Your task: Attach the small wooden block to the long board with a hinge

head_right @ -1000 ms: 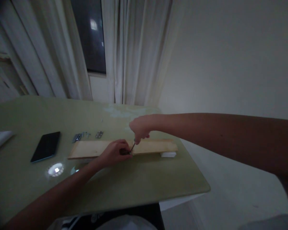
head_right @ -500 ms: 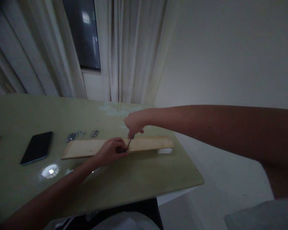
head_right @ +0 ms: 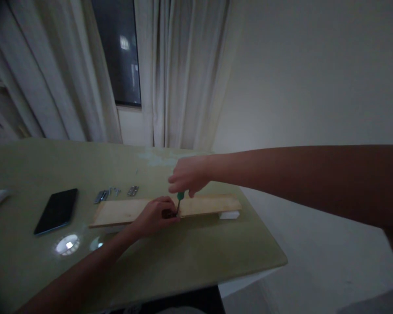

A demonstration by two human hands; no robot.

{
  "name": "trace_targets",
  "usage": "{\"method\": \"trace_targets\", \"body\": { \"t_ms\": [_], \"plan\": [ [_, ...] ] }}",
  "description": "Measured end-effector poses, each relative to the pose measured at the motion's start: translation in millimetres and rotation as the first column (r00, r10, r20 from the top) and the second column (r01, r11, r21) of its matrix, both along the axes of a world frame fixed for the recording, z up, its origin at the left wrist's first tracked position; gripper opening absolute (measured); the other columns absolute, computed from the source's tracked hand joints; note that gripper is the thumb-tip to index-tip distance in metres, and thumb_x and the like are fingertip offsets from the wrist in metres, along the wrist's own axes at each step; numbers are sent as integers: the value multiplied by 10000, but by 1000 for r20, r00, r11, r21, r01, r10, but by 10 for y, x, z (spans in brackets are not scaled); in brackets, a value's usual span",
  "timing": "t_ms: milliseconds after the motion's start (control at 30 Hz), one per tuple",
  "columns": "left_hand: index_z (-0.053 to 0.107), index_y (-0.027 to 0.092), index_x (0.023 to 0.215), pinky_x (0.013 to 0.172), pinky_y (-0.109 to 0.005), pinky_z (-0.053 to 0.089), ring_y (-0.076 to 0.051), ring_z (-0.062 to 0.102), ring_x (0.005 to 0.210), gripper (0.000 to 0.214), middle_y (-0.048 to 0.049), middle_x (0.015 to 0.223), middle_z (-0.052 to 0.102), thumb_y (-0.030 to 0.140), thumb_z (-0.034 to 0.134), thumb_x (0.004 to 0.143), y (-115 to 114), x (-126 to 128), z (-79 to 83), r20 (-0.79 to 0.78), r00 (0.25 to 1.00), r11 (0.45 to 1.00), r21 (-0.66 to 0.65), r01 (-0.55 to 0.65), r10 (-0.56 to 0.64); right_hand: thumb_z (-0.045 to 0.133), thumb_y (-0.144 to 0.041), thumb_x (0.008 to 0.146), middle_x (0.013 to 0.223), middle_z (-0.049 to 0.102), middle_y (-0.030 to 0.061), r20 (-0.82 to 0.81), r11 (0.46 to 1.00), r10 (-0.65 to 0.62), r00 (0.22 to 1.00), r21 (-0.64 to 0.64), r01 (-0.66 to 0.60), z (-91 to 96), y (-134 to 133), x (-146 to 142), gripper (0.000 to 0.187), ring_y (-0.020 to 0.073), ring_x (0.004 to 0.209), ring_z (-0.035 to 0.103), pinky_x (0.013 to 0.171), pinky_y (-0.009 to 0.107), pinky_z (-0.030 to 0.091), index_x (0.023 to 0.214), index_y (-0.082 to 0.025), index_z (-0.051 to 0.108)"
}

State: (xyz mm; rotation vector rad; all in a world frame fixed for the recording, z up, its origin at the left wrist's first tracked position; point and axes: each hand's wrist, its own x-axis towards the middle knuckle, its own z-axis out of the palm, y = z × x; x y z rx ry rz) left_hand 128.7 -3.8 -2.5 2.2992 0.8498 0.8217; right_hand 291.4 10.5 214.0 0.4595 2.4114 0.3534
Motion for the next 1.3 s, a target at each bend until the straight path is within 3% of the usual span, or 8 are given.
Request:
{"method": "trace_targets", "body": {
  "t_ms": [67,233,433,633,833,1033,1200,1300],
  "plan": [
    [752,193,817,720,-256,430,-158,619,790,104,-19,887,679,262,825,843,1,2,-6,-3,1000,1000,-5,-1,1,609,-196,1009,1051,783,99,-16,998,27,1000,-53,-28,-13,-18,36,182,229,933,713,728,330,402,1083,-198,776],
    [765,197,838,709,-259,430,-165,622,791,105,-26,894,682,286,820,849,12,-3,-28,-11,1000,1000,-4,9,-9,649,-505,984,757,760,87,133,789,-594,794,-98,607,-62,-40,1,432,210,704,693,679,319,436,832,-125,789],
    [762,197,816,715,-269,421,-174,623,795,97,-27,876,686,272,815,846,12,9,-19,-23,1000,1000,18,2,-1,660,-231,984,1078,772,103,-38,996,-73,997,-59,71,-12,-33,151,166,226,943,713,746,331,412,1110,-197,762],
    [761,192,824,704,-262,404,-166,614,779,99,-28,876,680,275,807,854,1,14,16,-23,1000,1000,8,4,-4,626,-514,999,800,767,85,171,821,-539,825,-111,560,-43,-9,-2,428,191,709,694,645,300,428,912,-131,795],
    [723,188,765,700,-261,386,-164,591,770,129,-16,841,660,240,817,835,-1,26,29,-19,1000,1000,7,8,-8,624,-253,1015,1076,771,104,45,999,50,998,-18,-49,80,-8,57,227,220,930,701,698,308,378,1210,-208,732],
    [738,198,798,705,-265,394,-167,600,783,114,-20,869,672,270,806,855,6,14,13,-26,1000,1000,12,9,-9,560,-574,1015,774,755,75,140,797,-577,804,-117,592,2,16,25,497,201,724,687,663,307,414,925,-140,784],
    [738,205,796,724,-269,415,-177,612,796,102,-26,878,686,271,788,855,11,18,-8,-24,1000,1000,21,5,-5,659,-280,992,1122,767,95,-45,993,-94,995,-77,90,52,-55,70,213,233,997,696,749,333,395,1190,-232,723],
    [740,205,791,718,-269,410,-176,613,785,95,-27,873,684,261,797,844,3,24,-4,-32,999,1000,13,-4,4,634,-399,1005,927,784,85,-7,956,-286,958,-74,285,-12,-10,13,253,232,883,711,728,329,417,999,-191,777]
  ]
}}
